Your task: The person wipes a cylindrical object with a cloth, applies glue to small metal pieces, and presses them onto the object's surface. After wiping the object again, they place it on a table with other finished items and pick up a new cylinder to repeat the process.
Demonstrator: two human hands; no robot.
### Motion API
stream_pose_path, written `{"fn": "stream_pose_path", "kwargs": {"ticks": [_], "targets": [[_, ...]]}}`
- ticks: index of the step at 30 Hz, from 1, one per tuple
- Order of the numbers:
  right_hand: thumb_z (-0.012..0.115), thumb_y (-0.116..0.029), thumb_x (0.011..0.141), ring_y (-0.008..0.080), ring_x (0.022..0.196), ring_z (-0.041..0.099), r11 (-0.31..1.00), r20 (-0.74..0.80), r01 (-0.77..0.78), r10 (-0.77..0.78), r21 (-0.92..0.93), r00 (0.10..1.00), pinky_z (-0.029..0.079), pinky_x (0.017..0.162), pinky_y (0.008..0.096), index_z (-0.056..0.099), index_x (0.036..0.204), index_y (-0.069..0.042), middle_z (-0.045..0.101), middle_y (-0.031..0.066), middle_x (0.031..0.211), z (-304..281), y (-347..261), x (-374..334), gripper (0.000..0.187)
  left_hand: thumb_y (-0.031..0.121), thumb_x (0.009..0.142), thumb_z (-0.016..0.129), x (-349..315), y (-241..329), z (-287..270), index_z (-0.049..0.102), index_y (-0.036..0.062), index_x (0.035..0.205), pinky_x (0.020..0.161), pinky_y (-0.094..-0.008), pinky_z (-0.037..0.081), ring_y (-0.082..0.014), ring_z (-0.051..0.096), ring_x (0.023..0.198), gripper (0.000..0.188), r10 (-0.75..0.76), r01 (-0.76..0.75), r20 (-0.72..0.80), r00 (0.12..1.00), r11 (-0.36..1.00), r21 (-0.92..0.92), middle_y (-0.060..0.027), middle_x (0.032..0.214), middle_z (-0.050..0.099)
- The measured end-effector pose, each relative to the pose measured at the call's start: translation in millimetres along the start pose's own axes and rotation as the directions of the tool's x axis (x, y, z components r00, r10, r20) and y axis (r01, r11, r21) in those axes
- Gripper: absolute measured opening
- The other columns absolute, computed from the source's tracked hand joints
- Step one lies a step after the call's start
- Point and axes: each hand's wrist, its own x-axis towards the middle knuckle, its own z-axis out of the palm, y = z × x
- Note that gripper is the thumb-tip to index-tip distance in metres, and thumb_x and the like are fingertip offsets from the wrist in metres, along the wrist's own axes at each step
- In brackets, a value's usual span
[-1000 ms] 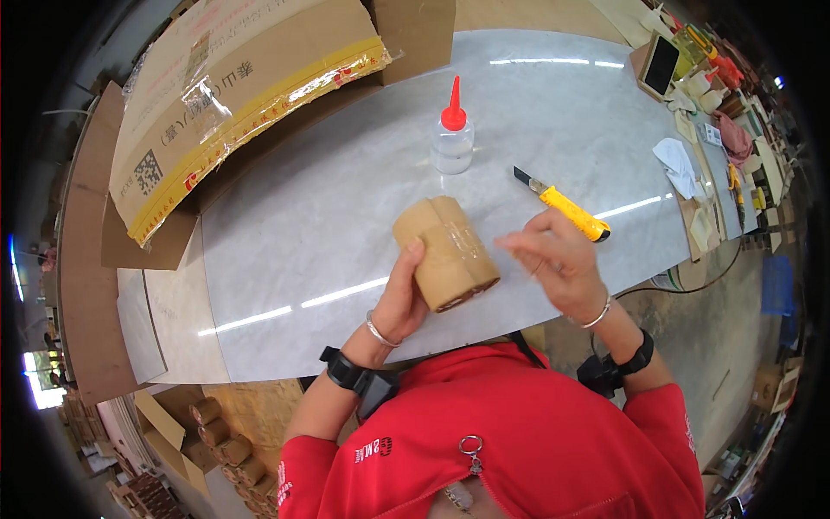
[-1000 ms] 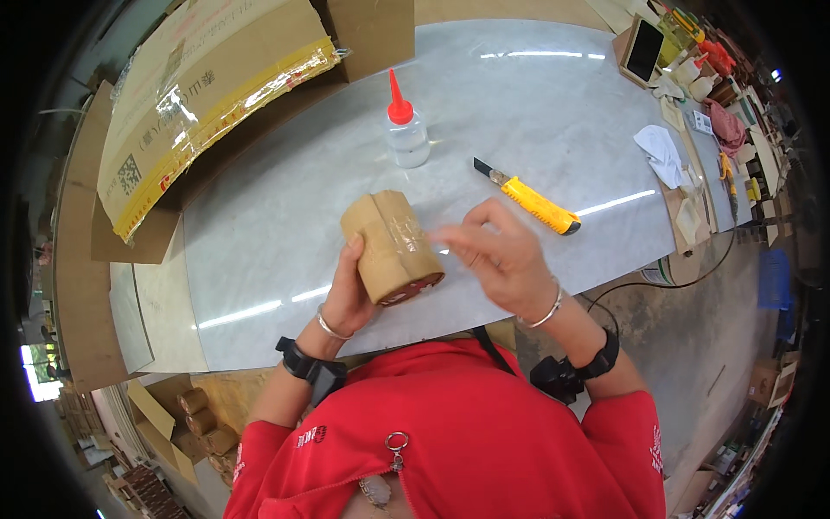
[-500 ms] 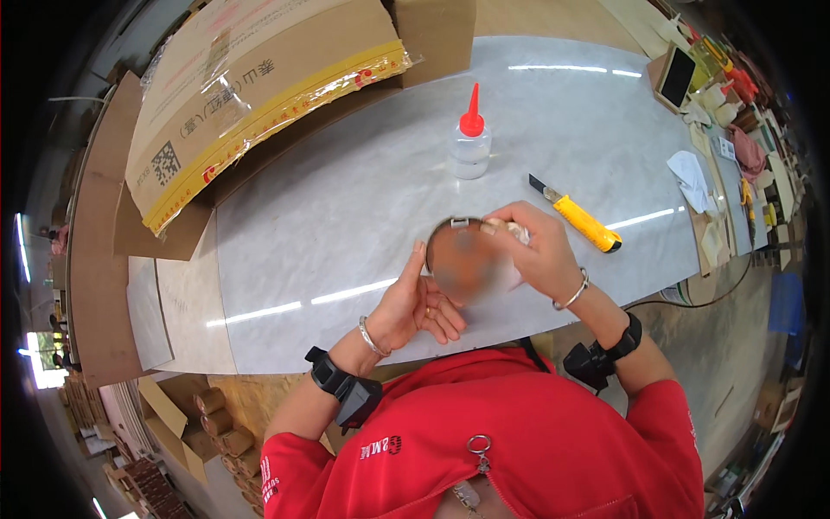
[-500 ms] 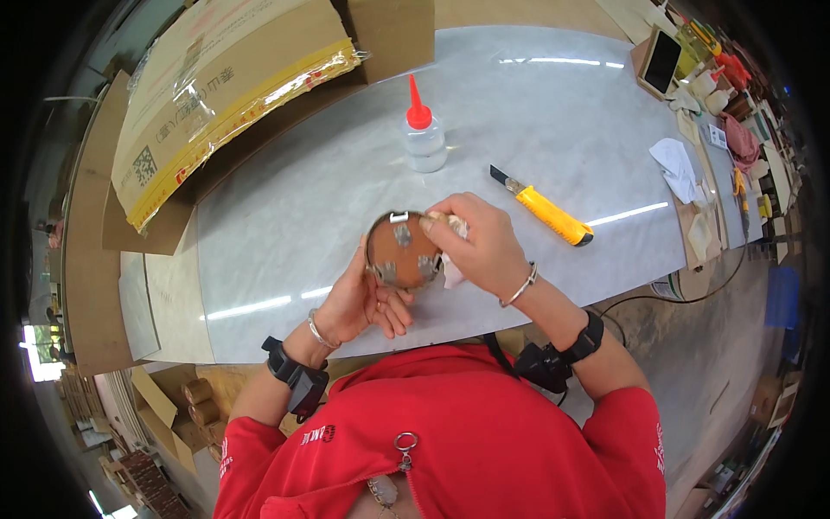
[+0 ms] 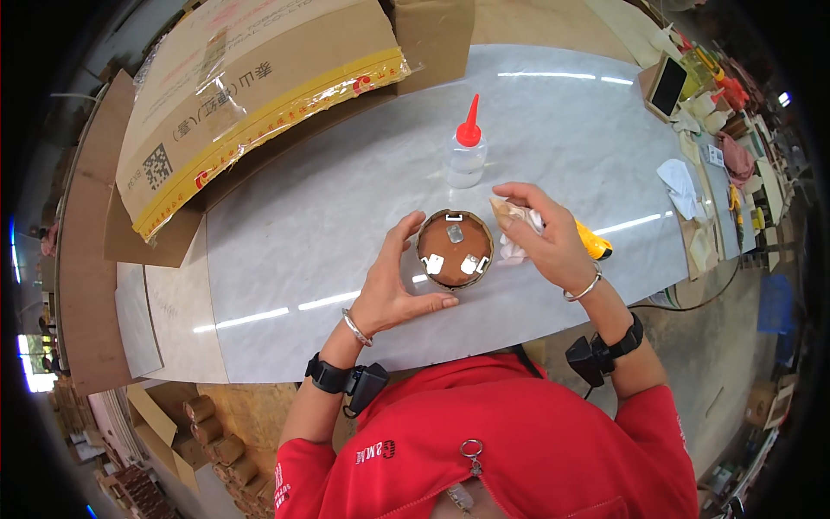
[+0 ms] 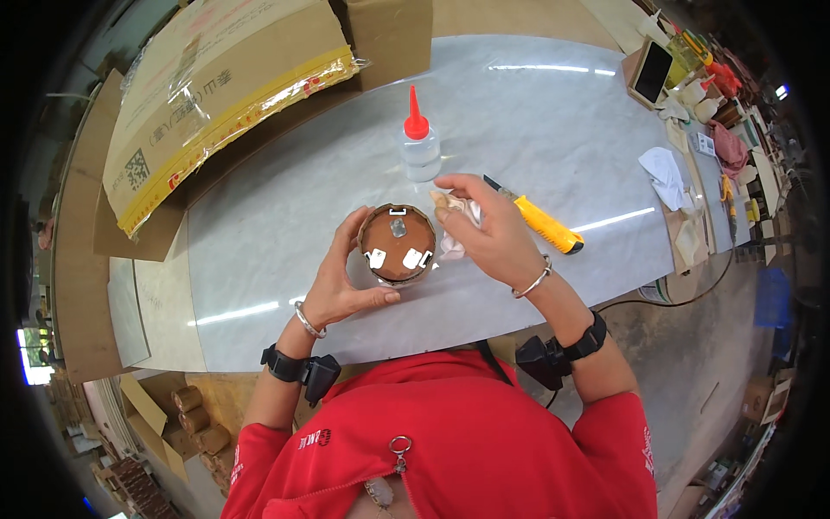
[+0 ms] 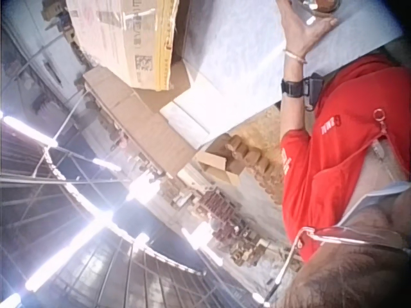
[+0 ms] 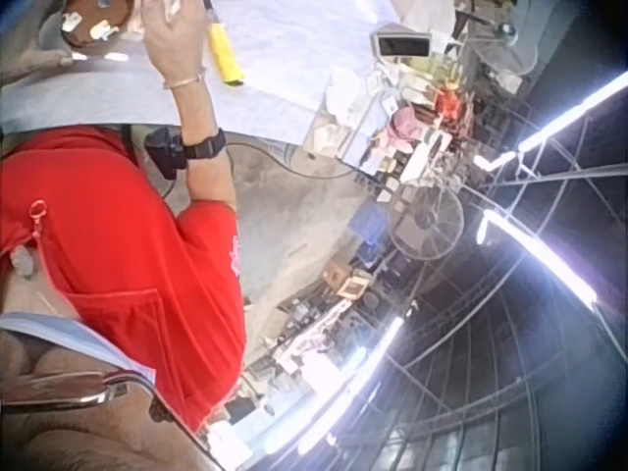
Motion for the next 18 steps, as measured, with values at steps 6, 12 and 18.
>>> {"fn": "stream_pose_path", "kwargs": {"ticks": [6,12,18], "targets": [[0.065,-0.015,0.086,0.0108,0.092,0.056,0.990,0.093,-0.091,0.081,0.106,0.992,0.047,0.077,0.0264,0.063,0.100,-0.002,0.062,0.0041,0.093,-0.2,-13.3,-3.8,0.019,0.042,0.057,0.089,3.5,-4.5,-3.8,0.027,0.0008,0.144,0.110,-0.0405,0.033,-0.0330,0.038,0.134,0.115,0.050,-0.051,0.030,0.998,0.997,0.062,-0.0203,0.143,0.038],[0.067,-0.011,0.080,0.0209,0.087,0.057,0.829,0.054,0.426,-0.438,-0.362,0.898,0.048,0.073,0.0315,0.068,0.094,-0.009,0.061,0.0093,0.096,14.7,2.6,-0.7,0.014,0.040,0.060,0.087,10.1,13.4,-8.4,0.030,0.0024,0.144,0.110,-0.0411,0.033,-0.0318,0.038,0.134,0.109,0.092,-0.099,0.076,0.993,0.990,0.096,-0.0182,0.144,0.038],[0.068,-0.013,0.081,0.0241,0.089,0.058,0.727,0.004,0.397,-0.477,-0.560,0.879,0.049,0.075,0.0331,0.068,0.099,-0.009,0.059,0.0119,0.107,17.3,4.0,-14.4,0.018,0.031,0.085,0.065,18.1,7.0,-47.6,0.043,0.0040,0.136,0.104,-0.0386,0.038,-0.0245,0.045,0.128,0.062,-0.013,0.026,0.037,0.999,0.931,-0.364,-0.0127,0.137,0.048]]}}
